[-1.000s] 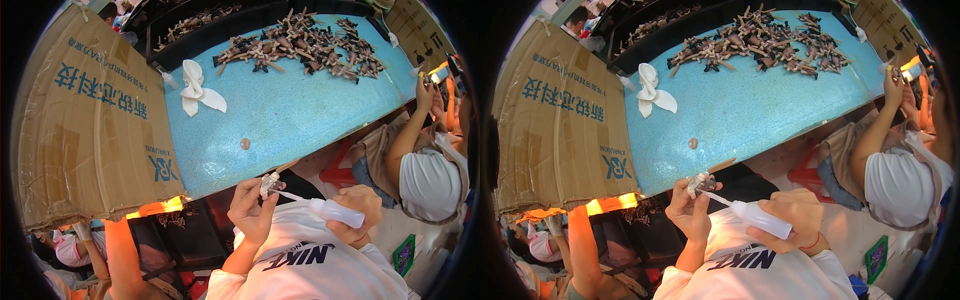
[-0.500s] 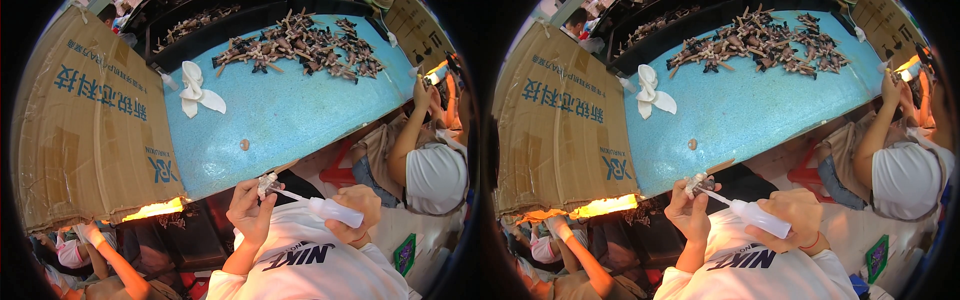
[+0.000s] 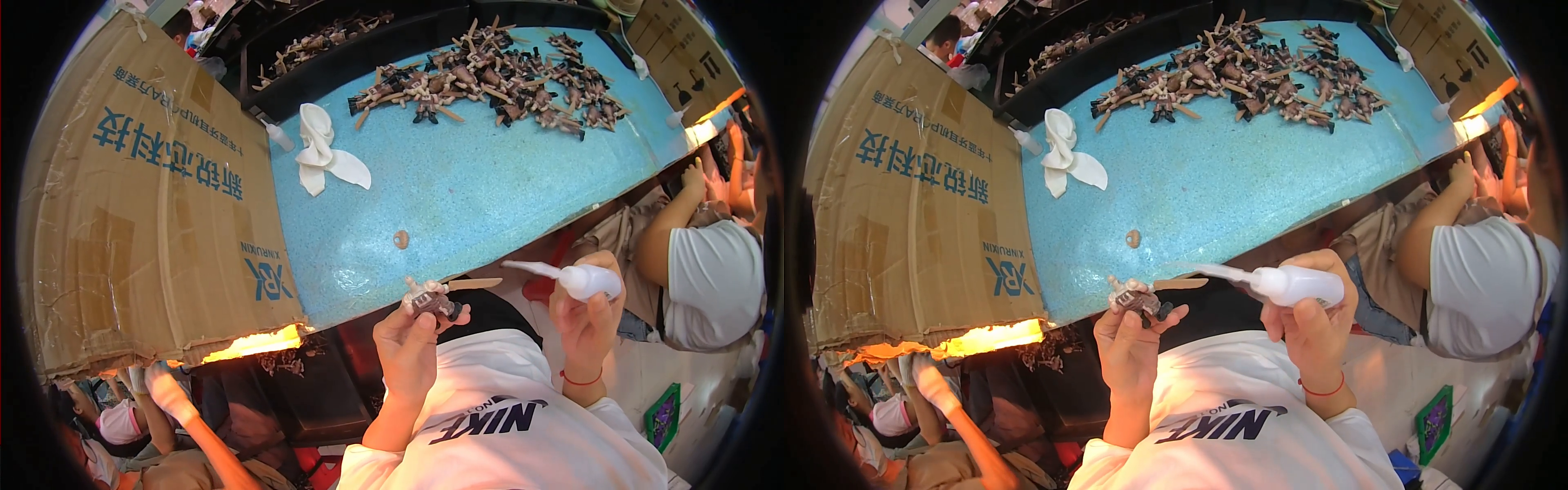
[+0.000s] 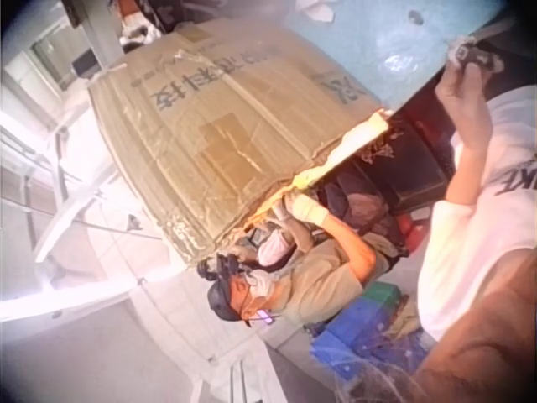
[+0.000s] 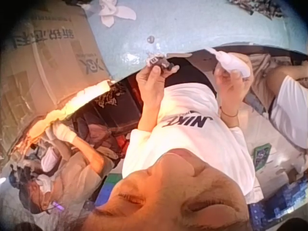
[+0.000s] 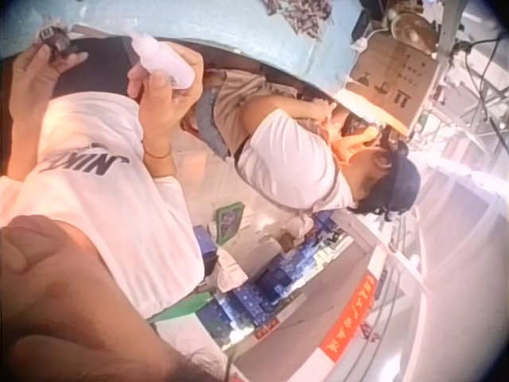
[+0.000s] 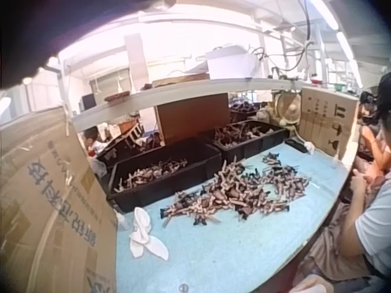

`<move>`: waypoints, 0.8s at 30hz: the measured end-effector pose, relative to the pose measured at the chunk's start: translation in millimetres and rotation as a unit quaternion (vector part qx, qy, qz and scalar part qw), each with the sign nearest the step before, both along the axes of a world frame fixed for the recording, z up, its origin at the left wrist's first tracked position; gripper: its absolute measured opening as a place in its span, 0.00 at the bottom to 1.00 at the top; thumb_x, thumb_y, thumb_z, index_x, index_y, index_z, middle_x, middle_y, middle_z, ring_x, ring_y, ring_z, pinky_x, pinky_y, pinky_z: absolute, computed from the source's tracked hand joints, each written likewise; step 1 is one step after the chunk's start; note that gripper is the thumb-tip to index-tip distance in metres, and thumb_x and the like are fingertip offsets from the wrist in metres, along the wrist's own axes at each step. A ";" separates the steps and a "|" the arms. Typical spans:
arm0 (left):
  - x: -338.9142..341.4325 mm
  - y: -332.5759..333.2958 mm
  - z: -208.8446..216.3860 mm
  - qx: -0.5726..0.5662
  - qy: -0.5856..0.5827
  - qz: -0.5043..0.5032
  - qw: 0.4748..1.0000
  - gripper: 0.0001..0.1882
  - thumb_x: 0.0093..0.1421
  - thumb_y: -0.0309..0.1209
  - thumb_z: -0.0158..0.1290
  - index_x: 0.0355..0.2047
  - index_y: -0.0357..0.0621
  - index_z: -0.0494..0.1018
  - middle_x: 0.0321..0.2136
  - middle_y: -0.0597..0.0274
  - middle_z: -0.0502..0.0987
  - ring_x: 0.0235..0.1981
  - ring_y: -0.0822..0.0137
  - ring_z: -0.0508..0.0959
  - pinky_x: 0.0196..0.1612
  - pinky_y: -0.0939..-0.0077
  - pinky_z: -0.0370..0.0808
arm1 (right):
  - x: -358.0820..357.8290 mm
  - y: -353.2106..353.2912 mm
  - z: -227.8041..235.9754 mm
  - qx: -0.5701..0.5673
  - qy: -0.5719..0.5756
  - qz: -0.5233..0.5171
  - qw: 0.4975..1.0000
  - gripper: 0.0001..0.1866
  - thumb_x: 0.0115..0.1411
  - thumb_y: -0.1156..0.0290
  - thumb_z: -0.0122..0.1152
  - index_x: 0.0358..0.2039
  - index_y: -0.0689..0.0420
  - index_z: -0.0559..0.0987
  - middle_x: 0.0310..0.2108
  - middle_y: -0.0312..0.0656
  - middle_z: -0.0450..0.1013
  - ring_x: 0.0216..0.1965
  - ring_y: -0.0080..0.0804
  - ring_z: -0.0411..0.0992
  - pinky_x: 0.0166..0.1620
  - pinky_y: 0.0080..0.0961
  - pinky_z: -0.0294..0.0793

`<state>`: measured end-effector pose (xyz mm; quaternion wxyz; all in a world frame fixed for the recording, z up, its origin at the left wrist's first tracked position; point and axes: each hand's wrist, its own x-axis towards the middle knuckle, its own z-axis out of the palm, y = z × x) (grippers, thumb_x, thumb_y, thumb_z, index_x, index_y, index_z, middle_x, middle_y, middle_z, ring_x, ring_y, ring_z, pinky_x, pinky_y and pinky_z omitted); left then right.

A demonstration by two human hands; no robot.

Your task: The person assembles toy figurines by retrieving parts from a heated box and table, applying liquid adhesive from a squeeze bottle, and attaching the components together by hand.

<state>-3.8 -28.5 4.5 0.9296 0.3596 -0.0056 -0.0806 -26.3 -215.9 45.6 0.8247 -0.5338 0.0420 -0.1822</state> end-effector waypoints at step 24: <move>0.9 0.3 -0.1 0.261 -0.120 0.130 0.949 0.10 0.52 0.21 0.55 0.36 0.29 0.73 0.36 0.55 0.70 0.34 0.58 0.77 0.40 0.63 0.77 | 73.8 -19.3 -25.3 -0.048 -0.036 0.041 0.997 0.18 0.50 0.82 0.54 0.42 0.62 0.64 0.39 0.55 0.72 0.42 0.33 0.72 0.45 0.25 0.70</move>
